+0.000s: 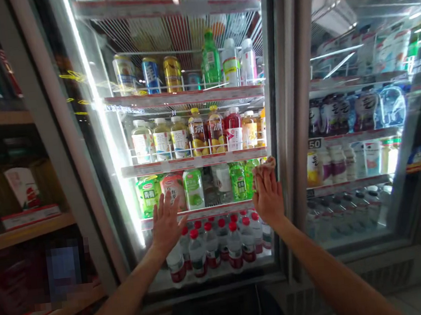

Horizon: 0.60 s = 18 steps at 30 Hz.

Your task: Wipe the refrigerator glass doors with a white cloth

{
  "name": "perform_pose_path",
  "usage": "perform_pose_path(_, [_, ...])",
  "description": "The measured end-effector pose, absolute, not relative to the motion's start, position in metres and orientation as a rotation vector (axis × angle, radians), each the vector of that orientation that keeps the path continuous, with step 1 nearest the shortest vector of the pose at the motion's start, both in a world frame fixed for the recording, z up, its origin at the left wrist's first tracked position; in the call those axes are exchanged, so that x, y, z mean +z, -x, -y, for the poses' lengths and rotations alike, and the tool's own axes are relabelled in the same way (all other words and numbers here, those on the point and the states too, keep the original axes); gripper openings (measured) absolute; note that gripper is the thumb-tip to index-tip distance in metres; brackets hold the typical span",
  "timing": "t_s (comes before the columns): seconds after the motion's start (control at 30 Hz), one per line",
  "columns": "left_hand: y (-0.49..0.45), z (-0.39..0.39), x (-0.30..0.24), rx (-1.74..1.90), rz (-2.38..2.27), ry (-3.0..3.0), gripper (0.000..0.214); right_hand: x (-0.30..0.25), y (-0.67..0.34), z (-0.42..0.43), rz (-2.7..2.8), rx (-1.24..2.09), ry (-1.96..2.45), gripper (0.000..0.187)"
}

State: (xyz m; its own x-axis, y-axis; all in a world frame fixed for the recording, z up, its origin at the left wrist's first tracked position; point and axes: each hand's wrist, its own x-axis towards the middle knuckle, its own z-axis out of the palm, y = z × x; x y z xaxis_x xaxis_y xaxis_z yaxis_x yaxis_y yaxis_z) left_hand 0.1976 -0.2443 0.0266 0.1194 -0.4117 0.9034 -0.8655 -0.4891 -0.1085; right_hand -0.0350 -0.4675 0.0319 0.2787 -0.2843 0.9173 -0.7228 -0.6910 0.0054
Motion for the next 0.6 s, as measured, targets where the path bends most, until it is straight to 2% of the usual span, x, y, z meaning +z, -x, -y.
perform_pose_path(0.13, [-0.197,0.246,0.026,1.318,1.238,-1.962,0.056,0.010,0.042,0.473,0.820,1.324,-2.175,0.065])
perform_pose_path(0.33, [-0.196,0.245,0.029,1.403,1.214,-1.887,0.052,0.072,0.031,0.492,0.845,1.592,-2.038,0.065])
perform_pose_path(0.5, [-0.205,0.232,0.059,1.485,1.235,-1.795,0.048,0.025,0.045,0.492,0.666,1.472,-2.094,0.073])
perform_pose_path(0.6, [-0.215,0.229,0.085,1.529,1.190,-1.756,0.050,0.043,0.044,0.501,0.678,1.514,-2.065,0.071])
